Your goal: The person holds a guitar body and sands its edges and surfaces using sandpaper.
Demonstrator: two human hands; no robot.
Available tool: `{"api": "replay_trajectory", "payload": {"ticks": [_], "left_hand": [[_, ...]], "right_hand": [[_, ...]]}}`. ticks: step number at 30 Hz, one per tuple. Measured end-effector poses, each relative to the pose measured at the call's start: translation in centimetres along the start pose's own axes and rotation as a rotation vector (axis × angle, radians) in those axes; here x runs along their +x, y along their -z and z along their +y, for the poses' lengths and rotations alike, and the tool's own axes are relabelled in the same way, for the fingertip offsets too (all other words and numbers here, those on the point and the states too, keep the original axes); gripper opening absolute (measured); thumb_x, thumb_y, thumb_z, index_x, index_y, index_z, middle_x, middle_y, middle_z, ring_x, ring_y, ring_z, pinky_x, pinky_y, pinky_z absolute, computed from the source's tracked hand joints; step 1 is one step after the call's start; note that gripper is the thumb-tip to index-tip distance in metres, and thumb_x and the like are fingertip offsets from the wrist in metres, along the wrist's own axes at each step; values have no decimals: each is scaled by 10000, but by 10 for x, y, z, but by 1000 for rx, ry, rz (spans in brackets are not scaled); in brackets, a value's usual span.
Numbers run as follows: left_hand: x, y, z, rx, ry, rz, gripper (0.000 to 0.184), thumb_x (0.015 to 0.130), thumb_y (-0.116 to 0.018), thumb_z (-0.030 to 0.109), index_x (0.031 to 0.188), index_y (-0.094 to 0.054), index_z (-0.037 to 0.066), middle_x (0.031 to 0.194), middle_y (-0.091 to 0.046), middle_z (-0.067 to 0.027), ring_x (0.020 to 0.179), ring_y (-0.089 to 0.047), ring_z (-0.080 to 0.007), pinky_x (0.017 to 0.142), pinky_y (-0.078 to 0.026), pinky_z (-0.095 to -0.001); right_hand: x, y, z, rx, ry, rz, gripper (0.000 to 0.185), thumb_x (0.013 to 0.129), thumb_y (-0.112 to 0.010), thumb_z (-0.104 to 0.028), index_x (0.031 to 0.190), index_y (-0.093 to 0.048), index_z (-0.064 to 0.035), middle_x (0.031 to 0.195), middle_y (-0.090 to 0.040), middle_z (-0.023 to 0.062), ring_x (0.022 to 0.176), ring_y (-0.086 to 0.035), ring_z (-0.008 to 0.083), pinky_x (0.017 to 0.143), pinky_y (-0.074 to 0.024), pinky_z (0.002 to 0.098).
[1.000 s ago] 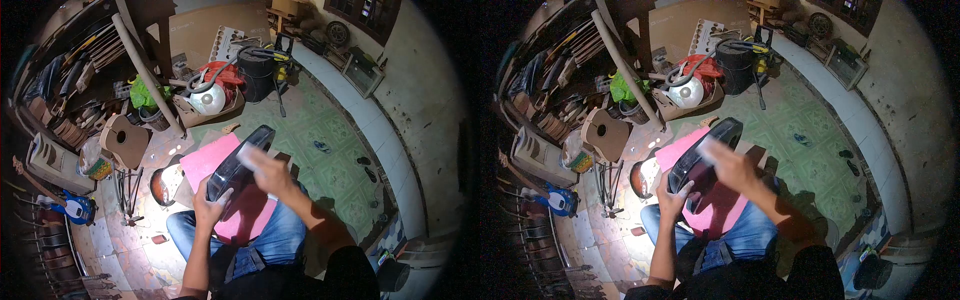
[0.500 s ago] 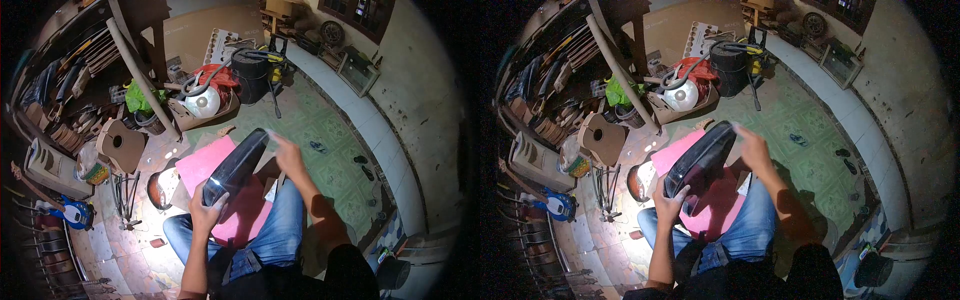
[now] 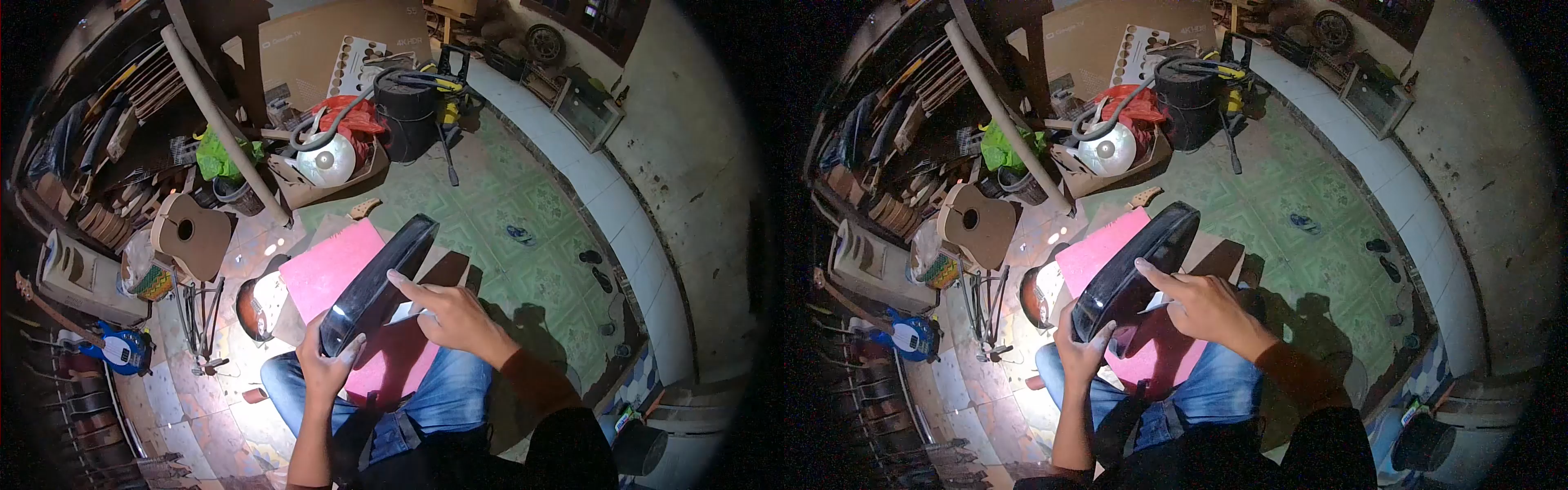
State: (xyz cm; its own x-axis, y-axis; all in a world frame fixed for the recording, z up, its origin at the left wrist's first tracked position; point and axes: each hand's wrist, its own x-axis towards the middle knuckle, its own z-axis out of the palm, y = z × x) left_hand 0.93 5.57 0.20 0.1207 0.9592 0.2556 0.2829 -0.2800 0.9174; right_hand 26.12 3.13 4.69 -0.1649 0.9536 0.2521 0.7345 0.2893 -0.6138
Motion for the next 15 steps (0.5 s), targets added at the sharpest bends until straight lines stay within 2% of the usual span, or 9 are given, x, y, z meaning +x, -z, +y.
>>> {"api": "replay_trajectory", "payload": {"ticks": [2, 4, 6, 7, 9, 10, 11, 13, 15], "left_hand": [[1, 2, 0, -10, 54, -26, 562, 766, -885, 88, 1241, -614, -42, 1030, -727, -101, 937, -678, -150, 876, -537, -307], [1, 2, 0, -20, 106, -53, 584, 761, -890, 90, 1247, -597, -48, 1087, -711, -104, 996, -668, -161, 923, -524, -312], [3, 1, 0, -19, 43, 0, 559, 758, -890, 91, 1237, -629, -30, 964, -750, -95, 873, -698, -134, 827, -554, -294], [3, 0, -1, -20, 43, 0, 559, 758, -890, 91, 1237, -629, -30, 964, -750, -95, 873, -698, -134, 827, -554, -294], [0, 0, -5, -27, 36, 16, 569, 754, -891, 85, 1244, -626, -27, 959, -754, -94, 868, -714, -146, 829, -561, -299], [0, 0, -6, -26, 40, 14, 569, 754, -891, 85, 1244, -626, -27, 959, -754, -94, 868, -714, -146, 829, -561, -299], [0, 0, -7, -13, 32, 13, 574, 754, -891, 80, 1251, -624, -26, 965, -758, -100, 880, -724, -156, 837, -565, -306], [-1, -1, -8, 0, 26, 10, 579, 754, -891, 75, 1257, -622, -26, 970, -761, -107, 892, -734, -166, 845, -569, -313], [-1, -1, -7, 22, -1, -11, 591, 754, -892, 65, 1269, -618, -30, 1010, -767, -131, 926, -746, -178, 870, -573, -322]], "right_hand": [[4, 3, 7, -4, -12, -23, 804, 804, -579, -25, 1561, -439, -256, 948, -715, 210, 826, -692, 443, 752, -565, 535], [14, 6, 30, -2, -60, 134, 780, 812, -566, -7, 1549, -457, -240, 992, -718, 218, 862, -696, 439, 757, -567, 527], [18, 9, 38, 2, -98, 148, 790, 794, -543, 33, 1538, -480, -226, 1067, -716, 217, 909, -705, 412, 795, -574, 482], [17, 9, 31, 11, -96, 152, 817, 769, -538, 58, 1539, -487, -209, 1100, -714, 209, 927, -713, 386, 830, -577, 447], [9, 7, 5, 35, -113, -16, 829, 762, -558, 38, 1547, -476, -216, 1065, -717, 204, 928, -708, 389, 835, -574, 456], [4, 1, 1, 50, -16, -24, 831, 803, -585, -16, 1578, -416, -263, 950, -706, 204, 825, -697, 432, 743, -575, 522], [3, 0, -4, 99, -7, -51, 831, 810, -583, -19, 1577, -413, -290, 918, -697, 194, 811, -696, 435, 747, -575, 534], [8, 5, 5, 14, -46, -51, 812, 824, -581, -22, 1573, -420, -289, 963, -712, 191, 820, -696, 434, 763, -580, 519], [13, 4, 41, 67, -110, 44, 798, 838, -576, -27, 1574, -415, -289, 1013, -726, 185, 851, -697, 432, 785, -584, 491]]}}
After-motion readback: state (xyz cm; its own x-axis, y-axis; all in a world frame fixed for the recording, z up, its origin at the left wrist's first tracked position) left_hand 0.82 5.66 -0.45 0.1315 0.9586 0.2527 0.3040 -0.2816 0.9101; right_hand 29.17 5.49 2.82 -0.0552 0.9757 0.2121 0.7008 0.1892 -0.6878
